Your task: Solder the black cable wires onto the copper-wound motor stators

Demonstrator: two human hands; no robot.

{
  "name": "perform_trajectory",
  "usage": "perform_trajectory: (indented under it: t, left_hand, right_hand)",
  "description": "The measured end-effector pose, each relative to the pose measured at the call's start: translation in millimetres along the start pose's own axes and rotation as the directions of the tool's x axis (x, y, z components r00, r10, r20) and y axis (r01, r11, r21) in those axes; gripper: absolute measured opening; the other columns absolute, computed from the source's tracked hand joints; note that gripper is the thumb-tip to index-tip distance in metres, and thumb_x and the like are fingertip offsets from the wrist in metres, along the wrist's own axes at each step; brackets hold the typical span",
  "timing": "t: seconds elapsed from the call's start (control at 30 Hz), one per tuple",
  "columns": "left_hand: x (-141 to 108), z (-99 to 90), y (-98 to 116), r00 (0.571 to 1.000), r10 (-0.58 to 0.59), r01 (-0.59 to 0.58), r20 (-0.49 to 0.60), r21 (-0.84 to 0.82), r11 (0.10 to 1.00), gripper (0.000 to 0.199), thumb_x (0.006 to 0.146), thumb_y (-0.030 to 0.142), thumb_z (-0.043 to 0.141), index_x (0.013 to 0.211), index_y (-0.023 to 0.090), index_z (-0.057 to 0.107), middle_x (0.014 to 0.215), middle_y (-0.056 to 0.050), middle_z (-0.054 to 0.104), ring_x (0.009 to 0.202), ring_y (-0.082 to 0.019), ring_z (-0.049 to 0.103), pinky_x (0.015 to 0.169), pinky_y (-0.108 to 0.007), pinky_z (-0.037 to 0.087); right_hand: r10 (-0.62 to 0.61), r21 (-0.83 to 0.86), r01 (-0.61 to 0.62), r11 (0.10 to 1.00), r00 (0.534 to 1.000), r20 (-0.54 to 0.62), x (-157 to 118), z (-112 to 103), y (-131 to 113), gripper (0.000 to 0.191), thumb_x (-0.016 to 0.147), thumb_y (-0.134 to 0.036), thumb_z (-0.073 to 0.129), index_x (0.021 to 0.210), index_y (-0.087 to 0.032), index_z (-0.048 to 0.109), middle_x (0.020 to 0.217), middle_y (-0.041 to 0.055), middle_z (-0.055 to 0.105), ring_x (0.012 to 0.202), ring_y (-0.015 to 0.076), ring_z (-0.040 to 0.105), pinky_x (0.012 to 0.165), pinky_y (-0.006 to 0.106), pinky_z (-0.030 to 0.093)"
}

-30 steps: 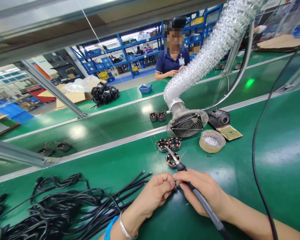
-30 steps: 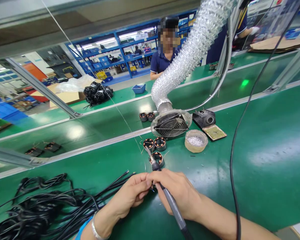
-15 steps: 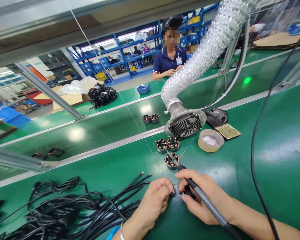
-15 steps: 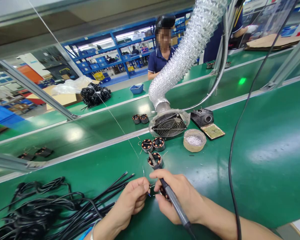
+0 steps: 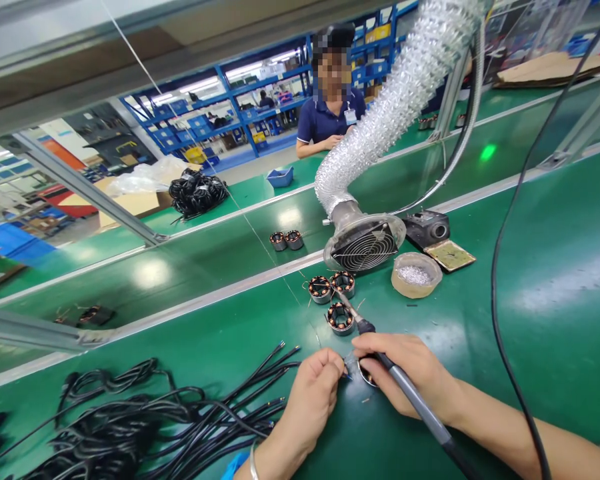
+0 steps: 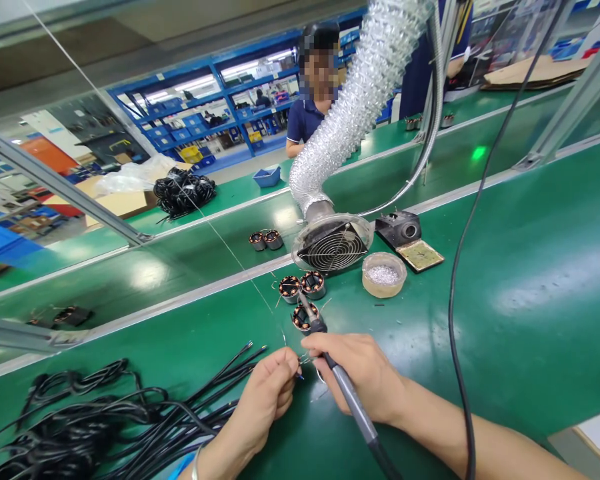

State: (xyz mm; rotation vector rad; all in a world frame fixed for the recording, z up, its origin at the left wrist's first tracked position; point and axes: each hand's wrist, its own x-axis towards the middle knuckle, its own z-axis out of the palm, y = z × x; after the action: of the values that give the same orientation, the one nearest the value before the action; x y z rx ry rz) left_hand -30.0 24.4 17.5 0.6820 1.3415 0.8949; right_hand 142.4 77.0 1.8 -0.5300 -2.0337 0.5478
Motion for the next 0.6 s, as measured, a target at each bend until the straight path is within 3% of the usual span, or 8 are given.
perform_trajectory:
  t: [0.17,0.3,0.4,0.6]
  left_hand:
    - [1.4,-0.9,1.6,0.999,0.042,-0.043,0.004,0.046,0.998,0.033,0.070,0.048,0.064,0.065,0.021,0.046,0.042,0.014,0.024,0.039,-0.004,0.012,0.038,-0.019,0.008]
    - [2.5,-2.8,2.8,0.998,0.054,-0.055,0.010,0.072,0.996,0.028,0.070,0.044,0.062,0.065,0.020,0.048,0.042,0.014,0.025,0.039,-0.005,0.013,0.040,-0.020,0.009]
    - [3.0,-3.9,2.6,0.998,0.058,-0.059,0.013,0.091,0.994,0.026,0.071,0.043,0.060,0.065,0.021,0.048,0.043,0.014,0.024,0.039,-0.005,0.012,0.041,-0.020,0.009]
    - [3.0,-5.3,0.6,0.996,0.087,-0.090,0.025,0.134,0.987,0.019,0.072,0.038,0.055,0.066,0.021,0.048,0.044,0.014,0.025,0.039,-0.005,0.014,0.043,-0.022,0.010]
  right_hand:
    - [0.068,0.068,-0.068,0.995,0.998,0.005,2.8,-27.1,-13.0,0.037,0.093,-0.010,0.052,0.129,-0.020,0.058,0.086,0.0031,0.071,0.071,0.0137,0.067,0.066,0.024,0.055]
    - [0.167,0.117,-0.160,0.980,0.985,-0.049,-0.5,-41.9,-17.0,0.027,0.088,-0.018,0.055,0.111,-0.021,0.068,0.076,0.0010,0.066,0.062,0.0131,0.060,0.054,0.024,0.048]
    - [0.218,0.151,-0.205,0.967,0.973,-0.076,-4.3,-42.7,-15.3,0.019,0.085,-0.017,0.055,0.099,-0.023,0.068,0.073,-0.0020,0.066,0.058,0.0116,0.058,0.053,0.023,0.045]
    - [0.245,0.161,-0.232,0.959,0.967,-0.066,-7.5,-37.4,-12.0,0.016,0.085,-0.018,0.055,0.096,-0.023,0.066,0.073,-0.0026,0.067,0.059,0.0121,0.059,0.055,0.024,0.045]
